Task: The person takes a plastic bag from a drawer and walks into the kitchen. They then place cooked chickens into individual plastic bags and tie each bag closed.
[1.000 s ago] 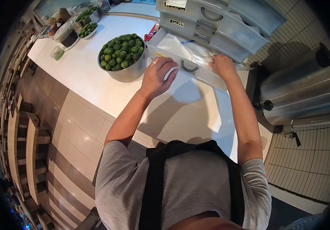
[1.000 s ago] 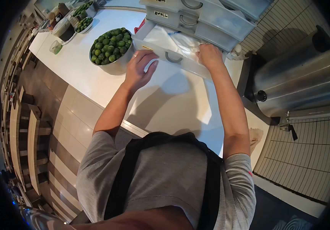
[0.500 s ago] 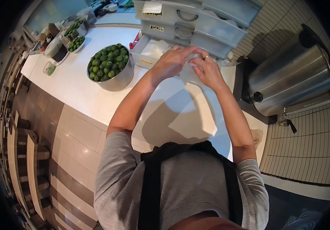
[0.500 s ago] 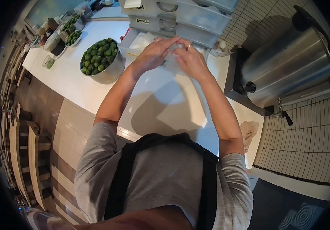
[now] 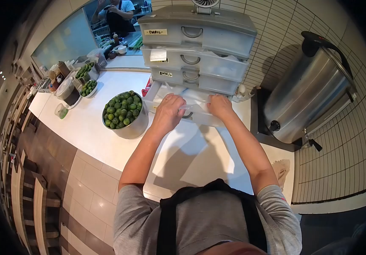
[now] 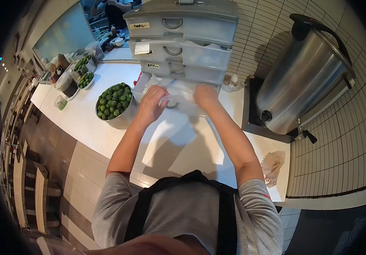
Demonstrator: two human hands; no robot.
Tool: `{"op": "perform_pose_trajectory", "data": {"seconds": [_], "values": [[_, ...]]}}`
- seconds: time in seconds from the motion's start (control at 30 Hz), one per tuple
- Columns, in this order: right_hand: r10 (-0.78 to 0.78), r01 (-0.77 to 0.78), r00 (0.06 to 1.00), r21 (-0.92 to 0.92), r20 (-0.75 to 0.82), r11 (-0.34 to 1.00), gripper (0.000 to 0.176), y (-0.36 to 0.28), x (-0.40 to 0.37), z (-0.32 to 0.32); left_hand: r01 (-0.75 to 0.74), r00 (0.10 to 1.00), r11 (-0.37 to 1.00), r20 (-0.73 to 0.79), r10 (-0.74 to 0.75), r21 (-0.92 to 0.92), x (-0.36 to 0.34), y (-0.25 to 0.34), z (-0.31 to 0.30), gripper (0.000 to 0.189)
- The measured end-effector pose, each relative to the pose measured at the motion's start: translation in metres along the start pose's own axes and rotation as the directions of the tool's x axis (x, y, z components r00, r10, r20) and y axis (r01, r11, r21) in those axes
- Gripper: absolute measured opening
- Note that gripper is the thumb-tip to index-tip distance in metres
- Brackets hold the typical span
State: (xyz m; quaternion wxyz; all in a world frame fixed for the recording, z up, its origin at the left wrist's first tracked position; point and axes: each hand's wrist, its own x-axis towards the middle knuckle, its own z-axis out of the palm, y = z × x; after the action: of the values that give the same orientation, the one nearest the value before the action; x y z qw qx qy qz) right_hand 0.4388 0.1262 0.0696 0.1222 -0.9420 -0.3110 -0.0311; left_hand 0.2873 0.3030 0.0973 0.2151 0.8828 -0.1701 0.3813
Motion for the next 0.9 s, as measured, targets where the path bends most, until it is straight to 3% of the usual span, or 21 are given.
{"op": "perform_pose_trajectory", "data": {"seconds": [0.03, 0.1, 0.2, 0.3, 0.4, 0.5, 0.6, 0.7, 0.8, 0.9], "values": [[0.05, -0.045, 0.996, -0.061, 0.076, 0.997, 0.027, -0.003, 0.002, -0.001, 0.028, 0.999, 1.0, 0.027, -0.028, 0.001, -0.002, 0.002, -0.001, 0.033], [0.063, -0.062, 0.998, -0.043, 0.01, 0.997, 0.023, -0.002, 0.007, 0.003, 0.091, 0.993, 0.996, 0.081, -0.091, 0.003, -0.006, 0.009, -0.008, 0.035], [0.047, -0.045, 0.991, 0.019, -0.125, 0.999, 0.015, 0.002, 0.006, 0.012, 0.05, 0.991, 0.999, 0.126, -0.049, -0.005, -0.01, 0.01, -0.01, 0.042], [-0.078, 0.144, 0.967, 0.267, -0.243, 0.953, 0.008, -0.018, -0.023, -0.022, 0.015, 0.992, 0.999, 0.126, -0.011, -0.032, -0.012, 0.003, 0.002, 0.05], [-0.307, 0.463, 0.86, 0.371, -0.408, 0.805, 0.011, -0.018, -0.031, -0.016, 0.006, 0.999, 0.998, 0.052, -0.003, -0.057, -0.003, 0.0, 0.017, 0.053], [-0.518, 0.638, 0.769, 0.412, -0.373, 0.65, 0.016, -0.015, -0.035, -0.019, 0.044, 0.998, 0.999, 0.038, -0.043, -0.025, 0.009, 0.003, 0.03, 0.057], [-0.378, 0.464, 0.867, 0.801, -0.324, 0.378, 0.02, 0.002, -0.022, -0.004, 0.201, 0.941, 0.979, 0.268, -0.205, 0.045, 0.008, -0.002, 0.031, 0.058], [0.053, 0.063, 0.993, 0.837, -0.109, 0.544, 0.017, 0.011, -0.01, -0.003, 0.167, 0.952, 0.975, 0.232, -0.197, 0.144, -0.004, -0.014, 0.031, 0.056], [0.024, 0.009, 0.998, 0.511, -0.057, 0.86, 0.016, -0.003, -0.006, -0.001, 0.141, 0.959, 0.983, 0.231, -0.165, 0.116, -0.01, -0.01, 0.023, 0.052], [-0.188, 0.121, 0.981, 0.616, 0.045, 0.779, 0.014, -0.015, -0.014, -0.016, 0.036, 0.996, 0.998, 0.082, -0.041, 0.057, -0.007, -0.009, 0.024, 0.054]]}}
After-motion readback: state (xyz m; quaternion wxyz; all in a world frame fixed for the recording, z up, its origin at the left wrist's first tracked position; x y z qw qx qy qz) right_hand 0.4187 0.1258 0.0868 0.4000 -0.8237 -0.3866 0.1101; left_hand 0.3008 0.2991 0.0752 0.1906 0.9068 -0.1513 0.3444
